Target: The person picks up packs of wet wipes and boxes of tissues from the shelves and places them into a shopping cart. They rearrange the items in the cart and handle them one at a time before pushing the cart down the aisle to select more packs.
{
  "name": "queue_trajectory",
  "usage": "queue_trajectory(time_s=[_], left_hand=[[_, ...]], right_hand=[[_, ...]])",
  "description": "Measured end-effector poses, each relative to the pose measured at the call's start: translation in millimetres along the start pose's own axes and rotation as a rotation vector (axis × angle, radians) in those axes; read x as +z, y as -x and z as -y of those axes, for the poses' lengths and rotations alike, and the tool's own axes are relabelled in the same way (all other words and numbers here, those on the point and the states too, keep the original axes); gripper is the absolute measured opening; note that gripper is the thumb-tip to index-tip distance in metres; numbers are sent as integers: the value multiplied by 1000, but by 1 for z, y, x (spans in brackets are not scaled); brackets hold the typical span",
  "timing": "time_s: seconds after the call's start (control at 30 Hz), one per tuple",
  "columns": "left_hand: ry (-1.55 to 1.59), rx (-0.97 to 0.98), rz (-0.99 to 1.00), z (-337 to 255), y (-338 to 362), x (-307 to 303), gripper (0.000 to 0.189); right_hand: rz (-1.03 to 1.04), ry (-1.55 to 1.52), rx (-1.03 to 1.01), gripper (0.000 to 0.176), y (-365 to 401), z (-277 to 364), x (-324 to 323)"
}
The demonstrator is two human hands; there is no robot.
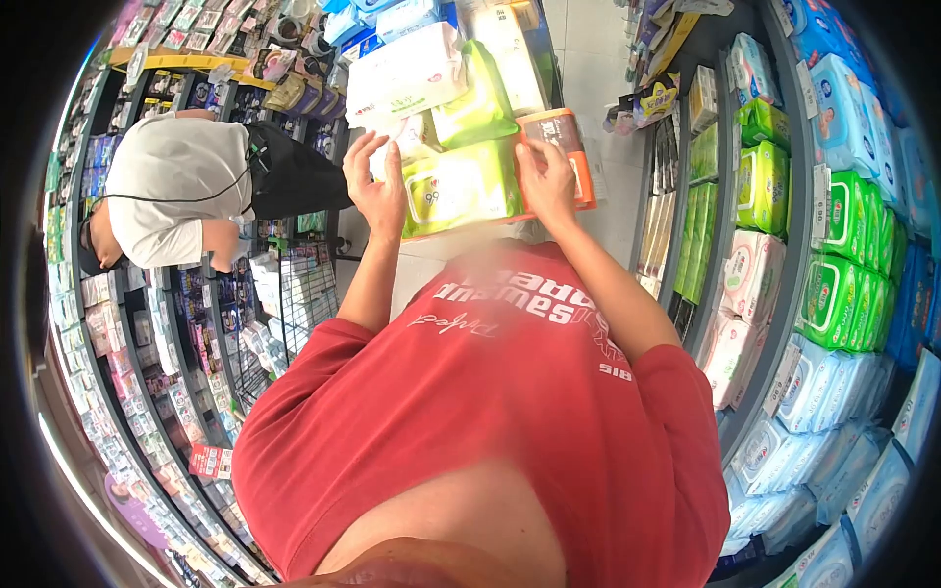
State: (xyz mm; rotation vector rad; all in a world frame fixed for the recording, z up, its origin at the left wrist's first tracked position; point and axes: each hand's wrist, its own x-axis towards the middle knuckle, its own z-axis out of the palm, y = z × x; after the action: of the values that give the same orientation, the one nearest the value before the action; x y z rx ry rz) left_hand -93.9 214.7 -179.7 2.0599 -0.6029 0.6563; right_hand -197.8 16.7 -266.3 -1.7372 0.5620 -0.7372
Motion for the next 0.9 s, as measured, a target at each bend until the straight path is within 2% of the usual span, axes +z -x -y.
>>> queue_trajectory(time_s=[0.03,0.1,0.17,0.3,0.37,0.47,0.53,0.57,0.6,0.67,0.7,0.73,0.77,0.8,0.87,0.9], left_hand=[[10,99,-82,-9,-6,6,9],[57,93,-45,-17,-9,10,9],[142,106,-30,-30,-15,14,21],[247,49,17,-33,-18,20,27],[409,-76,17,-39,-23,22,35],[560,-166,49,-45,-26,25,41],[670,-181,88,-47,-27,27,42],[617,-184,93,-47,-29,27,42],[581,-185,112,-51,-29,29,42],[531,-245,149,-58,-30,30,42],[580,-228,161,-58,-29,34,44],[617,-210,167,-57,-29,38,45],[686,-205,208,-57,-28,41,46],[743,-201,237,-56,-27,43,46],[687,-154,279,-60,-26,48,45],[672,-139,324,-68,-25,49,45]], right_hand=[[15,-12,41,33,2,-1,-5],[0,-66,77,26,3,-3,-10],[-29,-77,98,24,3,3,-20],[-133,-102,133,26,-1,8,-39],[-176,-103,141,27,-3,13,-49],[-234,-124,130,28,-6,4,-58],[-248,-182,191,28,-7,-1,-65],[-267,-232,201,27,-8,5,-64],[-231,-124,224,25,-8,1,-69],[-322,-93,131,24,-7,-14,-67],[-318,-73,182,25,-6,-6,-71],[-390,-120,102,24,-5,0,-70],[-397,-41,51,24,-3,4,-74],[-428,-33,65,24,-1,-1,-77],[-352,83,47,25,-2,-8,-77],[-385,-27,158,26,0,-5,-77]])
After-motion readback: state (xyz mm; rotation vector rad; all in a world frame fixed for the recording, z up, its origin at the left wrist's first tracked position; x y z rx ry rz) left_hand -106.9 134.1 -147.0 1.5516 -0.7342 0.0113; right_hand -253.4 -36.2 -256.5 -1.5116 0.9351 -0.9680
